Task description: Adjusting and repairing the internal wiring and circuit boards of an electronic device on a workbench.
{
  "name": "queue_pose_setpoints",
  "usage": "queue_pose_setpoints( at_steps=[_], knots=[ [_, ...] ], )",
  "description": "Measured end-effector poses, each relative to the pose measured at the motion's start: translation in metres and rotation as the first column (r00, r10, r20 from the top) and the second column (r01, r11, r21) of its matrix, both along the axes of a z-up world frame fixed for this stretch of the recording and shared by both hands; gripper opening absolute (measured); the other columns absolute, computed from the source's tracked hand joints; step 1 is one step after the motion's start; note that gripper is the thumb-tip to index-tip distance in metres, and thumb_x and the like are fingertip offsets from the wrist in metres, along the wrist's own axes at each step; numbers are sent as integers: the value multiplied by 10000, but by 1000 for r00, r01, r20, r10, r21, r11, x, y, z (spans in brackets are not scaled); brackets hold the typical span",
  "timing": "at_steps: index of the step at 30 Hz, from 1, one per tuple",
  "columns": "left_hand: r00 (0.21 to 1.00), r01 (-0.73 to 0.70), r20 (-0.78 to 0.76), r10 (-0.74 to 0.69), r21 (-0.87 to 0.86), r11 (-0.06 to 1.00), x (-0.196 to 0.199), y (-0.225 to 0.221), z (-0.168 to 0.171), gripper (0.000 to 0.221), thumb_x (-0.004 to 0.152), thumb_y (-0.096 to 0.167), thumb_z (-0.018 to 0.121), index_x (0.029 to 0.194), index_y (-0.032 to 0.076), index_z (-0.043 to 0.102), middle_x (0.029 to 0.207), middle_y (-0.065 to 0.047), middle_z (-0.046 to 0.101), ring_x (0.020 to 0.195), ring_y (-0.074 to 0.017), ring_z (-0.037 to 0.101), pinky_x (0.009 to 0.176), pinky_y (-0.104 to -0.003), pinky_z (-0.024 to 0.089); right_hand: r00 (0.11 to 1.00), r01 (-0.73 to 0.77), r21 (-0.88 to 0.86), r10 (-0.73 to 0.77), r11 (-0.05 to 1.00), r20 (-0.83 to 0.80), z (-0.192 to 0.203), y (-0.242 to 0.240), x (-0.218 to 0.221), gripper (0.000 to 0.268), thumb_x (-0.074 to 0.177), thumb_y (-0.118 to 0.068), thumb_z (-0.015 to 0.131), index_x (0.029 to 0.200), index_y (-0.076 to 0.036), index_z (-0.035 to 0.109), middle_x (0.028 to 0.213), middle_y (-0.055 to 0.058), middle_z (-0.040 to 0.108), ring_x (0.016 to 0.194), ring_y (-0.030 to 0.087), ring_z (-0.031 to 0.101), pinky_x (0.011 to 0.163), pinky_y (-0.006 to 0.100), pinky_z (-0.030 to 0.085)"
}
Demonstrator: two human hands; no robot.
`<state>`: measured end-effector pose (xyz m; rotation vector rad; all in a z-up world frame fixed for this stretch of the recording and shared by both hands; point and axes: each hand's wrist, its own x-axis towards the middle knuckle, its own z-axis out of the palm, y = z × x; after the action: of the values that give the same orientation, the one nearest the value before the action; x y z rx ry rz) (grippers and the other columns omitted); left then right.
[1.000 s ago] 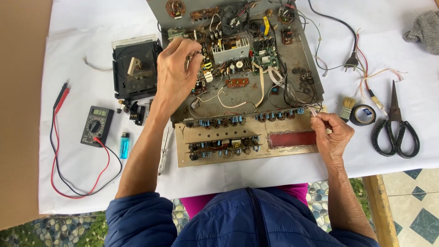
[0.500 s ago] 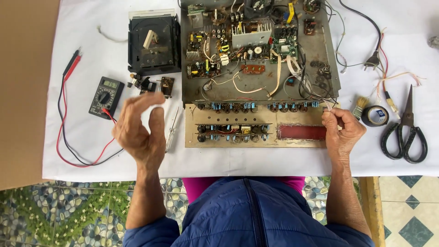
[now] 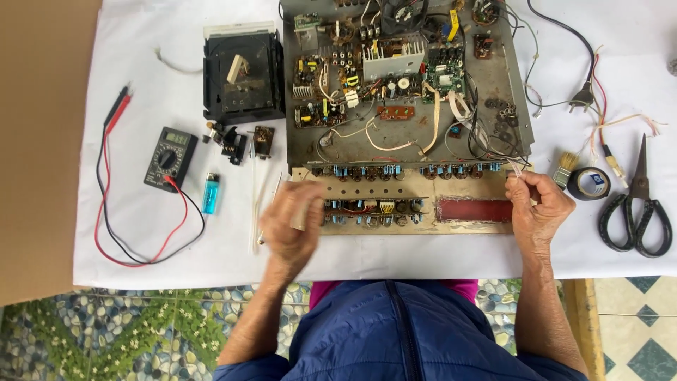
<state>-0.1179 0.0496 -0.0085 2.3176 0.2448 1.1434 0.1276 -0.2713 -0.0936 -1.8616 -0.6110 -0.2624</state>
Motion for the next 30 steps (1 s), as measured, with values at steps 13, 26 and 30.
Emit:
queue_pose_setpoints(
  at_steps=[13, 26, 30],
  knots=[
    [988, -146, -52, 147, 33, 989, -24, 34, -73, 132, 999, 78, 647, 1090, -9, 687, 1038, -170, 719, 971, -278, 690, 832, -356, 604, 998, -50, -15, 51, 999, 36, -6, -3, 1, 38, 1092, 98, 743, 1108, 118, 715, 958, 184, 704, 758, 222, 654, 709, 302, 522],
    [698, -566, -326, 638, 294, 770, -87, 62, -97, 602, 1002, 638, 509, 1174, 80, 659, 1030, -132, 656, 962, -304, 545, 747, -459, 437, 996, -89, -3, 89, 996, 13, 1, 3, -5, 46, 1086, 158, 689, 1059, 124, 705, 953, 191, 698, 755, 215, 642, 700, 293, 519],
    [697, -586, -254, 670, 337, 737, -76, 77, -100, 311, 1035, 406, 625, 1085, 101, 650, 928, -116, 596, 867, -325, 515, 693, -456, 407, 996, -83, 8, 83, 997, -12, 0, 2, -5, 39, 1096, 143, 693, 1081, 114, 713, 953, 177, 692, 765, 216, 648, 711, 289, 521]
  ],
)
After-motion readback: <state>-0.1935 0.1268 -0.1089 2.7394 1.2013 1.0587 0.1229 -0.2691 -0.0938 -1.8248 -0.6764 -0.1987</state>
